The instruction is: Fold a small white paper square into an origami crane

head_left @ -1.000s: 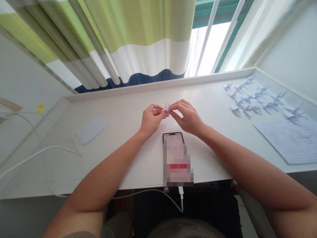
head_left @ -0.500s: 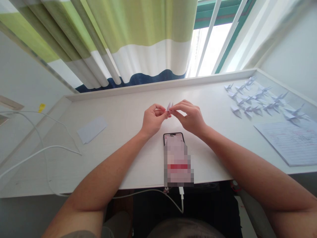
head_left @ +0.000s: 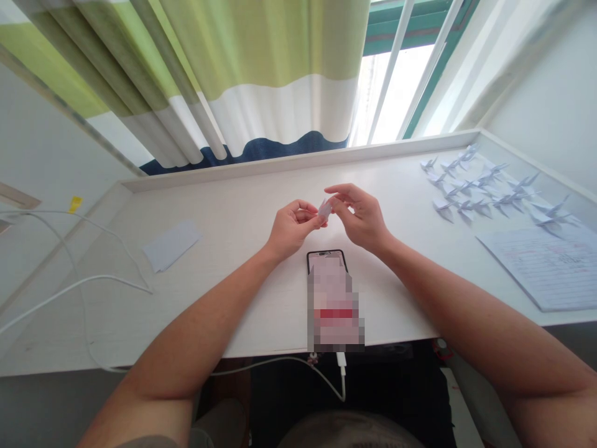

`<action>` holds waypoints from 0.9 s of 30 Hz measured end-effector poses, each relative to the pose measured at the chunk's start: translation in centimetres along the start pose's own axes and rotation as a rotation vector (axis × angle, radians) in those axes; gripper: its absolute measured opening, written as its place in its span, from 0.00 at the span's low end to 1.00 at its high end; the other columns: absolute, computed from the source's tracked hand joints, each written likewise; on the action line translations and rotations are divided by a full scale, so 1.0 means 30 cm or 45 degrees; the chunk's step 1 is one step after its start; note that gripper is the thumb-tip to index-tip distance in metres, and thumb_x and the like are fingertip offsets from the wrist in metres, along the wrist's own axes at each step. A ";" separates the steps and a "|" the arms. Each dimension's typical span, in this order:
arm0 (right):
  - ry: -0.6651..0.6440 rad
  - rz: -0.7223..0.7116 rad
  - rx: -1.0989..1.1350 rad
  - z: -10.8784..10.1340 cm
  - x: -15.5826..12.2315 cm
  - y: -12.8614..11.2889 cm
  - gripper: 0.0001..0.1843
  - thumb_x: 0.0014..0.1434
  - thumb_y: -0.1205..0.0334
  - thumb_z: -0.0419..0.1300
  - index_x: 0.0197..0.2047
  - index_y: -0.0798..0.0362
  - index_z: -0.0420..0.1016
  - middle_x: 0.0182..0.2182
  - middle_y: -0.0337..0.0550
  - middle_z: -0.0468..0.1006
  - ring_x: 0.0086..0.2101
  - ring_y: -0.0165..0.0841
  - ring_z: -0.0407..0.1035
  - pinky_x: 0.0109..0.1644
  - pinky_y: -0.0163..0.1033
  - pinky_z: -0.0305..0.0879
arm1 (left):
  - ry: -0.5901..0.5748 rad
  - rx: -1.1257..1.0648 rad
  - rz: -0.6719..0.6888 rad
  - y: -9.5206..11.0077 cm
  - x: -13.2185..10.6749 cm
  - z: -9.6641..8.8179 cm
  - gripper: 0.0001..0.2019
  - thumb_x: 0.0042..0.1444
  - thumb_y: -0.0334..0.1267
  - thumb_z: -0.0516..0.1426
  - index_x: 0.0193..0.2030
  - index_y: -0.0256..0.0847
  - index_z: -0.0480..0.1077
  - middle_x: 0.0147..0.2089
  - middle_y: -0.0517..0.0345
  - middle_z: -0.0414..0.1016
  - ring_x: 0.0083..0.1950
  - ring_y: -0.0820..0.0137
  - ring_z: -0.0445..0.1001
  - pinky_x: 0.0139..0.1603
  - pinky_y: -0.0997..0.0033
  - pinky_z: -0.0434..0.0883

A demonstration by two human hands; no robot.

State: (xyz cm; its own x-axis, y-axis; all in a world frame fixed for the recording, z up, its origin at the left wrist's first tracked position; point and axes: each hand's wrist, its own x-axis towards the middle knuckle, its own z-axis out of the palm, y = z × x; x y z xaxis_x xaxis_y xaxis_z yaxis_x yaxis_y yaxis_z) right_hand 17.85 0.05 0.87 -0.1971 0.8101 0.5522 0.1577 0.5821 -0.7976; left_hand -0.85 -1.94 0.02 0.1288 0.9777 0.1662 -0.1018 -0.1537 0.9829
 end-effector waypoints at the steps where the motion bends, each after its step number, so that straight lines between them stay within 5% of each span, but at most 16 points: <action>1: -0.007 0.002 0.000 0.002 0.000 0.002 0.10 0.72 0.51 0.62 0.51 0.44 0.81 0.36 0.40 0.85 0.39 0.38 0.80 0.47 0.50 0.74 | 0.007 -0.010 -0.006 0.001 0.000 0.002 0.25 0.47 0.53 0.78 0.37 0.41 0.72 0.33 0.54 0.85 0.38 0.63 0.86 0.48 0.58 0.79; 8: -0.136 -0.100 0.035 -0.003 -0.005 0.018 0.17 0.68 0.49 0.68 0.55 0.47 0.77 0.37 0.41 0.86 0.35 0.36 0.80 0.41 0.46 0.76 | 0.051 -0.048 -0.013 0.007 0.000 0.002 0.28 0.45 0.55 0.79 0.38 0.40 0.72 0.31 0.58 0.84 0.35 0.66 0.84 0.46 0.61 0.78; 18: -0.106 -0.065 -0.050 -0.001 0.000 -0.003 0.06 0.65 0.56 0.71 0.37 0.48 0.83 0.38 0.43 0.84 0.37 0.36 0.78 0.40 0.46 0.77 | 0.041 -0.057 -0.044 0.017 -0.006 0.001 0.30 0.43 0.56 0.79 0.39 0.40 0.71 0.31 0.57 0.85 0.35 0.67 0.83 0.45 0.63 0.77; 27: -0.022 -0.079 -0.055 -0.002 0.005 0.001 0.13 0.67 0.57 0.68 0.30 0.49 0.82 0.31 0.40 0.79 0.33 0.33 0.72 0.38 0.43 0.70 | -0.001 -0.041 -0.053 0.022 -0.009 0.011 0.28 0.45 0.54 0.79 0.38 0.40 0.71 0.31 0.56 0.85 0.36 0.66 0.84 0.45 0.63 0.77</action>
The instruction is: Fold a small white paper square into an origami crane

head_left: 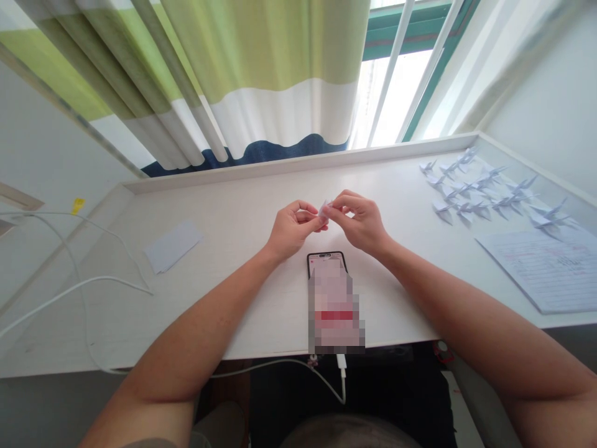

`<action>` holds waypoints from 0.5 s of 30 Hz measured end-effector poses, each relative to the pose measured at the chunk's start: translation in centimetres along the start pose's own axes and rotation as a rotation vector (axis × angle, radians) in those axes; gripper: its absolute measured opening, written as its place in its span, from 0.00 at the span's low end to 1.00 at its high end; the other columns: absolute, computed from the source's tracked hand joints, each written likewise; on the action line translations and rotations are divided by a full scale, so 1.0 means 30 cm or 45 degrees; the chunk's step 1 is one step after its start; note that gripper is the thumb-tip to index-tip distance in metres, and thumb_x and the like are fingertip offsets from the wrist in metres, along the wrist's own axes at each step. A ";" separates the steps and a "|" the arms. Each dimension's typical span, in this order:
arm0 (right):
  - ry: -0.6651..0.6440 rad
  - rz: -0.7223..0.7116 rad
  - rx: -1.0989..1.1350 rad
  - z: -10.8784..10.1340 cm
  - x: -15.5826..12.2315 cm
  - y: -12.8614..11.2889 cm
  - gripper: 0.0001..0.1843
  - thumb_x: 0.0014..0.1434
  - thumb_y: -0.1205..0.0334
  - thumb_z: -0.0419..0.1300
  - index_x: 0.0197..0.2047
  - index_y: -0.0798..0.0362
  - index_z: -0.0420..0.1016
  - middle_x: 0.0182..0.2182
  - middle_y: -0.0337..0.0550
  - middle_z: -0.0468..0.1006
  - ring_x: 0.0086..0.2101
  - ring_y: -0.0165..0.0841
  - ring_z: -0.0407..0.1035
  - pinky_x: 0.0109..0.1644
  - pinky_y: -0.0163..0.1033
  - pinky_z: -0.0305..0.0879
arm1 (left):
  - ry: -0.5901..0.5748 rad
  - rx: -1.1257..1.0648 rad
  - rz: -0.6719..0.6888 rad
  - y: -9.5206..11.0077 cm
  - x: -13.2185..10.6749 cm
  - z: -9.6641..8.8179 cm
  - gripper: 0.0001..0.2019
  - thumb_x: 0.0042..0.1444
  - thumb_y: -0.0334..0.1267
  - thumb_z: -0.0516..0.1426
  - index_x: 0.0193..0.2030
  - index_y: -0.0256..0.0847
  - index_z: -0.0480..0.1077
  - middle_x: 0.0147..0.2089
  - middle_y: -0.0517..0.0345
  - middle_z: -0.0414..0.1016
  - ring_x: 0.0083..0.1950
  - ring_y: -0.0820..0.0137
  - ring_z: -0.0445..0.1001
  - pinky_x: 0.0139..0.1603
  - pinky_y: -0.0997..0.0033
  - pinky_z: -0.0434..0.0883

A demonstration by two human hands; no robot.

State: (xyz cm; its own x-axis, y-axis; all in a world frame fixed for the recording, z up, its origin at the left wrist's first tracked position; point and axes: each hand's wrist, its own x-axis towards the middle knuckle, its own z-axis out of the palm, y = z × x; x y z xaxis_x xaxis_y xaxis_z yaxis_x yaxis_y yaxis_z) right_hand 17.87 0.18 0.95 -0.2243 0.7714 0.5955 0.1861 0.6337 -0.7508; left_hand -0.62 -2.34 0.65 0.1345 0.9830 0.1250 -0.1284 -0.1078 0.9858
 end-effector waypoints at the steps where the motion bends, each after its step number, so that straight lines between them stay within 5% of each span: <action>1: 0.007 0.010 0.000 0.000 0.001 -0.003 0.15 0.68 0.56 0.67 0.29 0.49 0.82 0.30 0.39 0.78 0.33 0.33 0.71 0.38 0.43 0.69 | -0.001 0.012 -0.011 -0.001 -0.001 0.001 0.27 0.46 0.52 0.79 0.38 0.40 0.71 0.32 0.56 0.85 0.36 0.66 0.84 0.45 0.63 0.77; 7: 0.055 0.110 0.058 -0.014 0.010 0.001 0.21 0.72 0.52 0.60 0.30 0.49 0.83 0.27 0.40 0.76 0.30 0.32 0.70 0.38 0.43 0.68 | 0.021 0.037 -0.065 -0.011 -0.005 0.003 0.23 0.48 0.46 0.78 0.38 0.40 0.72 0.32 0.55 0.85 0.36 0.65 0.85 0.45 0.63 0.77; 15: -0.013 -0.009 0.051 -0.022 0.004 0.005 0.09 0.63 0.64 0.64 0.31 0.48 0.84 0.31 0.39 0.80 0.32 0.33 0.73 0.38 0.43 0.70 | 0.002 -0.024 -0.071 -0.007 -0.002 -0.006 0.25 0.46 0.48 0.79 0.39 0.40 0.71 0.31 0.55 0.85 0.36 0.65 0.85 0.47 0.61 0.77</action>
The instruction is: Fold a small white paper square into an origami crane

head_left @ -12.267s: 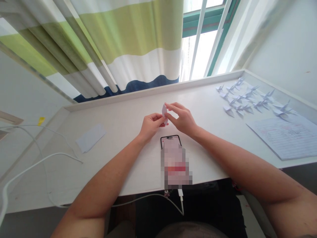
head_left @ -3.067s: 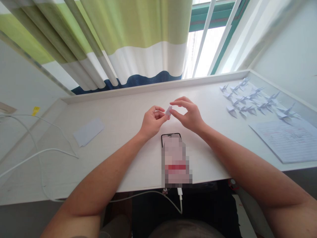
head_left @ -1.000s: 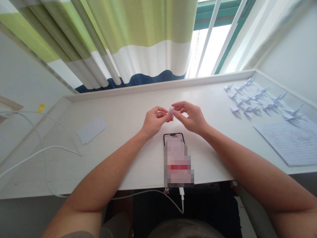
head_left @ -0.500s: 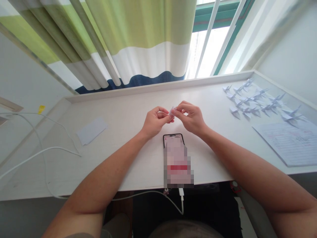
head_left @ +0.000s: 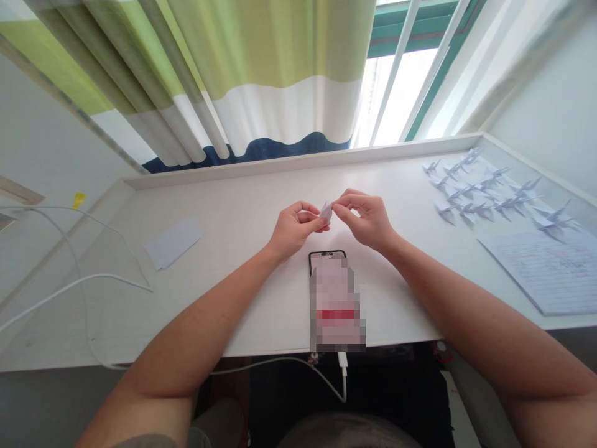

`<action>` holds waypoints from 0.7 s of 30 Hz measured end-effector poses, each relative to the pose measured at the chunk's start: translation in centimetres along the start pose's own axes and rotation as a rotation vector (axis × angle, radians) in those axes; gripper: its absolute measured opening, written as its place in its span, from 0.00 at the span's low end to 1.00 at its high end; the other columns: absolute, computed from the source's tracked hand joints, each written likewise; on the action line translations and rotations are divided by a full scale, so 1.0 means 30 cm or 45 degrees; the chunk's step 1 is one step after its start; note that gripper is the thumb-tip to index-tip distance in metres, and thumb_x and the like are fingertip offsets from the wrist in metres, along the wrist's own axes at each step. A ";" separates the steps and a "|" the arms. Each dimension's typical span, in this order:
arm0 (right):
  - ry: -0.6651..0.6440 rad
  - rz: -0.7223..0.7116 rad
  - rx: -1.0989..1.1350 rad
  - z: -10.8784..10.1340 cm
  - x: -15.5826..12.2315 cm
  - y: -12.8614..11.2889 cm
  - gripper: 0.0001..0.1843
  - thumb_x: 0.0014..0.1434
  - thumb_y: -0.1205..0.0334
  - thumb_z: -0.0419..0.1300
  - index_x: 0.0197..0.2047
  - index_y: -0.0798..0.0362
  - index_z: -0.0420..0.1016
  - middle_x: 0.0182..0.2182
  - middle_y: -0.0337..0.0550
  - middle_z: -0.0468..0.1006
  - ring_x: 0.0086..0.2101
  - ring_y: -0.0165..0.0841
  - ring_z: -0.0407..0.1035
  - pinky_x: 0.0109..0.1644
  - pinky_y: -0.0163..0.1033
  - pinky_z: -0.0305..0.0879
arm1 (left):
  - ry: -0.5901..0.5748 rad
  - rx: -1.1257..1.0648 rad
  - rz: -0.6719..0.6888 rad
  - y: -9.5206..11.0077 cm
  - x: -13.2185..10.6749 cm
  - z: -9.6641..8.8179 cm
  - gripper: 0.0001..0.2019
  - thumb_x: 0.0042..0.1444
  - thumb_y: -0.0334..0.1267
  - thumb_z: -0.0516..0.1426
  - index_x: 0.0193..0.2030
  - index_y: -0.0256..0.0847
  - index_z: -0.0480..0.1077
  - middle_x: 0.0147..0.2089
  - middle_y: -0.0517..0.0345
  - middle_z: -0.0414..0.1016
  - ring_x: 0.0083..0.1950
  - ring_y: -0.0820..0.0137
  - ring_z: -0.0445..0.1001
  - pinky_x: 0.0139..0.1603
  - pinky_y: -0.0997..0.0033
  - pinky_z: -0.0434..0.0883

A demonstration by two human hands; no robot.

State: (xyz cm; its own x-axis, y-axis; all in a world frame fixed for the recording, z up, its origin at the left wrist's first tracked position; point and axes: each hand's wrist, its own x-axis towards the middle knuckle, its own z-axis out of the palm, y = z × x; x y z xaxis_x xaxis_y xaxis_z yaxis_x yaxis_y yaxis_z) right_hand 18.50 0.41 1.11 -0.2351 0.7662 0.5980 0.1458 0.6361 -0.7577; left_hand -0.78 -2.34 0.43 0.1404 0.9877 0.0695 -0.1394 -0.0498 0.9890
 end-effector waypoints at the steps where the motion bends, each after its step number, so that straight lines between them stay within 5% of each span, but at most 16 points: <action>1: 0.014 -0.002 -0.015 0.002 0.000 -0.003 0.09 0.62 0.65 0.64 0.31 0.48 0.84 0.31 0.39 0.81 0.32 0.33 0.73 0.37 0.42 0.70 | -0.006 0.002 -0.003 0.000 0.000 0.000 0.26 0.46 0.49 0.79 0.39 0.40 0.71 0.31 0.55 0.85 0.36 0.65 0.85 0.47 0.61 0.77; 14: 0.022 0.042 -0.062 0.013 0.002 -0.011 0.12 0.65 0.60 0.64 0.28 0.48 0.80 0.29 0.40 0.79 0.31 0.34 0.70 0.37 0.44 0.71 | -0.053 0.010 -0.022 0.008 -0.009 0.007 0.25 0.47 0.50 0.79 0.39 0.40 0.72 0.33 0.54 0.85 0.37 0.64 0.85 0.48 0.59 0.78; 21: 0.006 0.059 0.000 0.001 0.002 -0.006 0.09 0.63 0.61 0.61 0.34 0.48 0.84 0.32 0.41 0.81 0.31 0.34 0.71 0.37 0.44 0.72 | -0.018 0.019 -0.023 0.007 -0.004 0.000 0.24 0.48 0.48 0.79 0.39 0.40 0.72 0.33 0.54 0.86 0.38 0.63 0.85 0.49 0.58 0.78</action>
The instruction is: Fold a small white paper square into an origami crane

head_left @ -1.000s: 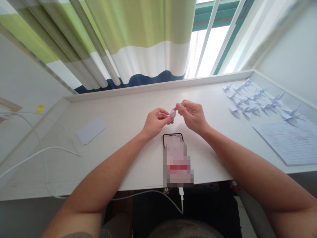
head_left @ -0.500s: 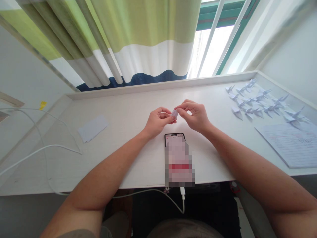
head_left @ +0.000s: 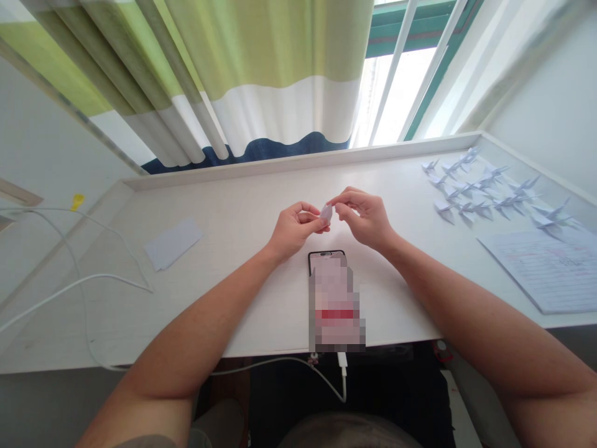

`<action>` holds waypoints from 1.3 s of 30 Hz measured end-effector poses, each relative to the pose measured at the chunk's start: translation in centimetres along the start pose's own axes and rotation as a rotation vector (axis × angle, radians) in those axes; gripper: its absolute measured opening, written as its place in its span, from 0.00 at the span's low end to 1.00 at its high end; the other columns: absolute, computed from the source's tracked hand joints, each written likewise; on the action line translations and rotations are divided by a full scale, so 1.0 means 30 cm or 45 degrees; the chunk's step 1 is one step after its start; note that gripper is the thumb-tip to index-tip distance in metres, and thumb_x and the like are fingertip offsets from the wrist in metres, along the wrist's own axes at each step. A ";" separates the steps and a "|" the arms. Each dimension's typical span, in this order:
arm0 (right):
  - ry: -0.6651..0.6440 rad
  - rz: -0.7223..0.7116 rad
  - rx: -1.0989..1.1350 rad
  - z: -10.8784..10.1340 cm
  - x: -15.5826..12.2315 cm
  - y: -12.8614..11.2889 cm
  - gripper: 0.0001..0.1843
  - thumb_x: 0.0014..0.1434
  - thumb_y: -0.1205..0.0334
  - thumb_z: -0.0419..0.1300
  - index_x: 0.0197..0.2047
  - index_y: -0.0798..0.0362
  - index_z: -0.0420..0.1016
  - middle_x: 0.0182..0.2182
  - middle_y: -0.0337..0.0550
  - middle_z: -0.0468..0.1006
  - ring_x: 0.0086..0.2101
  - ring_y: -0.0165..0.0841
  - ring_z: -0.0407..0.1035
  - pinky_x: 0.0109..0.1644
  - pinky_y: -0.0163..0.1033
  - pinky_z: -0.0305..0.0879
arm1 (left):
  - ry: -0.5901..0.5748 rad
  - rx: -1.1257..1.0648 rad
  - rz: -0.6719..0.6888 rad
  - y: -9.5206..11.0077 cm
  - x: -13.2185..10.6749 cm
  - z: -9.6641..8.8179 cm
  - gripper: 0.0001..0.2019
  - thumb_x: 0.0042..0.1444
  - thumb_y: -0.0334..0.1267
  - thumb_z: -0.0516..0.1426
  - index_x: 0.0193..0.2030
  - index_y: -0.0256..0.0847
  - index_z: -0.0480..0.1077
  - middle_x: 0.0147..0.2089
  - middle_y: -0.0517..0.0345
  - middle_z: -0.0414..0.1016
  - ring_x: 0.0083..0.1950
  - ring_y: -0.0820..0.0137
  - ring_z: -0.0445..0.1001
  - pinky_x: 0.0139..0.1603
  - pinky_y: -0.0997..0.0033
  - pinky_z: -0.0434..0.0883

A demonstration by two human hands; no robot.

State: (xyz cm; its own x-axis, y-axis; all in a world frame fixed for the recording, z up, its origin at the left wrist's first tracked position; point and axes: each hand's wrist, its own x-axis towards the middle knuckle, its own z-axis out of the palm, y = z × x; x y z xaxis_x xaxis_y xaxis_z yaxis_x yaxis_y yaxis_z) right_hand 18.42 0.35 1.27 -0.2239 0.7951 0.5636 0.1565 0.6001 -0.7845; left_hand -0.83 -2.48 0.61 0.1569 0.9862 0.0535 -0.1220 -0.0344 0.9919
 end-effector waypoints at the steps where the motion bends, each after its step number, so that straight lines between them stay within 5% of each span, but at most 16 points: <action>1: 0.011 -0.009 -0.011 0.001 0.000 -0.002 0.09 0.62 0.63 0.62 0.34 0.48 0.84 0.32 0.41 0.81 0.31 0.34 0.71 0.37 0.44 0.72 | -0.002 0.003 0.001 0.000 0.001 0.000 0.24 0.48 0.48 0.79 0.39 0.40 0.72 0.33 0.54 0.86 0.38 0.63 0.85 0.49 0.58 0.78; 13: 0.030 -0.004 -0.124 0.005 -0.002 0.003 0.06 0.61 0.64 0.65 0.31 0.48 0.81 0.29 0.39 0.79 0.31 0.34 0.71 0.37 0.44 0.71 | -0.037 0.028 0.015 -0.005 -0.003 0.007 0.25 0.48 0.49 0.78 0.39 0.40 0.72 0.32 0.54 0.85 0.37 0.64 0.85 0.47 0.60 0.78; 22: 0.029 -0.076 -0.183 0.007 -0.001 -0.008 0.17 0.68 0.54 0.65 0.28 0.48 0.77 0.27 0.40 0.77 0.27 0.32 0.65 0.34 0.43 0.66 | -0.035 0.005 0.003 0.007 -0.006 0.010 0.25 0.47 0.50 0.79 0.39 0.40 0.72 0.33 0.54 0.86 0.37 0.64 0.85 0.48 0.59 0.78; 29: -0.181 0.005 -0.107 0.006 -0.007 0.005 0.21 0.69 0.41 0.65 0.35 0.50 0.81 0.28 0.40 0.79 0.26 0.30 0.65 0.32 0.41 0.64 | 0.071 -0.054 0.069 0.006 0.007 -0.003 0.27 0.44 0.52 0.80 0.38 0.40 0.72 0.31 0.57 0.84 0.36 0.66 0.84 0.47 0.61 0.77; 39: -0.312 0.046 -0.001 0.001 -0.005 0.054 0.18 0.72 0.43 0.64 0.47 0.48 0.86 0.37 0.41 0.82 0.27 0.28 0.72 0.32 0.40 0.73 | 0.056 -0.050 0.050 0.015 0.011 -0.030 0.21 0.48 0.45 0.78 0.33 0.39 0.72 0.33 0.55 0.85 0.38 0.66 0.85 0.53 0.58 0.79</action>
State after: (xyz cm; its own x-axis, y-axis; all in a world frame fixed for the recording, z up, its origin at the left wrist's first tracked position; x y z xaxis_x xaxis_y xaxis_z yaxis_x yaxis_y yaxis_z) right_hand 18.68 1.20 -0.09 -0.4448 0.7710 0.4558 0.1696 0.5722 -0.8024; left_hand -1.72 -2.01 0.98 0.1080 0.9904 0.0863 -0.1656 -0.0677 0.9839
